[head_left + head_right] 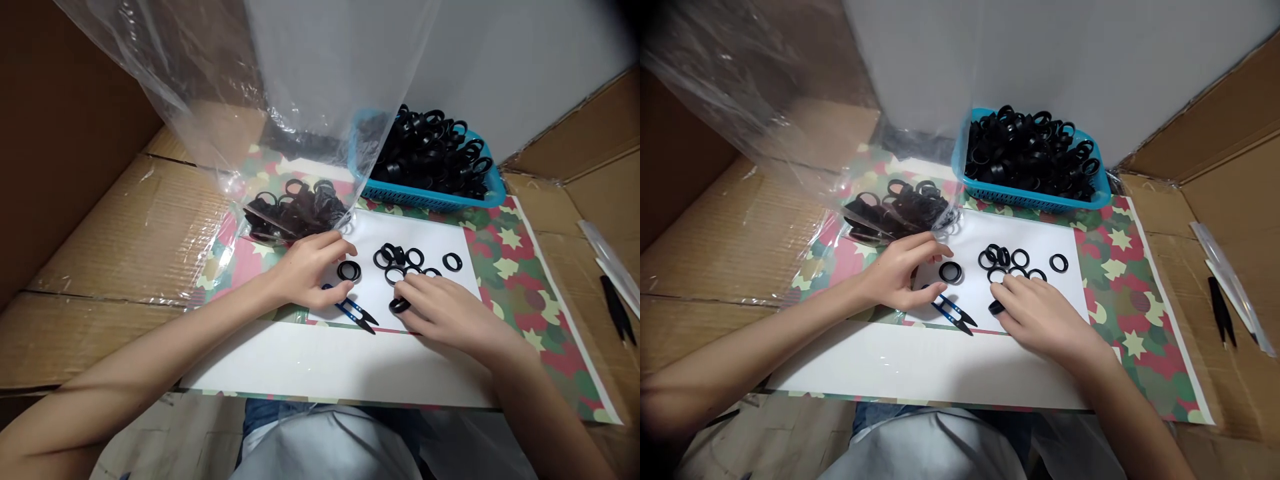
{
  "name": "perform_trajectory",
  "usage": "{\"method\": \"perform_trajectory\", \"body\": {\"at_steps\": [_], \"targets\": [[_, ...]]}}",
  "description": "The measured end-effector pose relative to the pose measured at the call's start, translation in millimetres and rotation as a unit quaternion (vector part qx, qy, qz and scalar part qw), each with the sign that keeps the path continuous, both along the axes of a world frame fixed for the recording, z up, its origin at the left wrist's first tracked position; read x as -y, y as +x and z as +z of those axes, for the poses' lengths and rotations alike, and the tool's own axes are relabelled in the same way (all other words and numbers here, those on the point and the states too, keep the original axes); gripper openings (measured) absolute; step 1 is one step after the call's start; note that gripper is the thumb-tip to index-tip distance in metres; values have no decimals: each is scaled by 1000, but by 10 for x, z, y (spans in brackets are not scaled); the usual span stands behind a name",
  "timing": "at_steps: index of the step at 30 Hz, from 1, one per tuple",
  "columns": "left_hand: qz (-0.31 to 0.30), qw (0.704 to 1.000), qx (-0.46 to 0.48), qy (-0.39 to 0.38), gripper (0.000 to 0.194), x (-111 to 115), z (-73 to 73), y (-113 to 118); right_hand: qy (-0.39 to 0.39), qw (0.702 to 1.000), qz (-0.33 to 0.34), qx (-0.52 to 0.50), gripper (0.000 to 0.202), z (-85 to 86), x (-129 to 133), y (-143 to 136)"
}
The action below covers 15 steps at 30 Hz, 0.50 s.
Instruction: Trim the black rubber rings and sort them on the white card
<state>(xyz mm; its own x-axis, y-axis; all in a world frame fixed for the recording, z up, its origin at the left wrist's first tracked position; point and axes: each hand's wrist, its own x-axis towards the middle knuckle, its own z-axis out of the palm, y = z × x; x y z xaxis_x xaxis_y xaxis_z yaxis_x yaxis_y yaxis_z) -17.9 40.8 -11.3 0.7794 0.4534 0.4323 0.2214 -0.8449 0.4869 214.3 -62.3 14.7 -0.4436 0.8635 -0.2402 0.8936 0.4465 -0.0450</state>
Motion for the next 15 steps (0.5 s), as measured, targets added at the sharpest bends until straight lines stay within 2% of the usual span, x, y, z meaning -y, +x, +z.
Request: {"method": "perform_trajectory", "body": {"at_steps": [3,5,9,12,15], "targets": [[30,999,28,23,23,26,12,9,44,998,8,-47,13,-27,-22,-59],[47,997,52,35,18,24,22,13,47,995,-18,-81,15,-35,-33,-115],[56,994,84,42,15,-17,66,24,-82,979,-118,-144,15,18,-52,-211],[61,992,97,55,13,37,172,19,-106,973,-147,-144,19,82,-69,-177],[66,993,68,73,12,245,360,-37,-44,977,-160,-133,22,110,-96,-59]]}}
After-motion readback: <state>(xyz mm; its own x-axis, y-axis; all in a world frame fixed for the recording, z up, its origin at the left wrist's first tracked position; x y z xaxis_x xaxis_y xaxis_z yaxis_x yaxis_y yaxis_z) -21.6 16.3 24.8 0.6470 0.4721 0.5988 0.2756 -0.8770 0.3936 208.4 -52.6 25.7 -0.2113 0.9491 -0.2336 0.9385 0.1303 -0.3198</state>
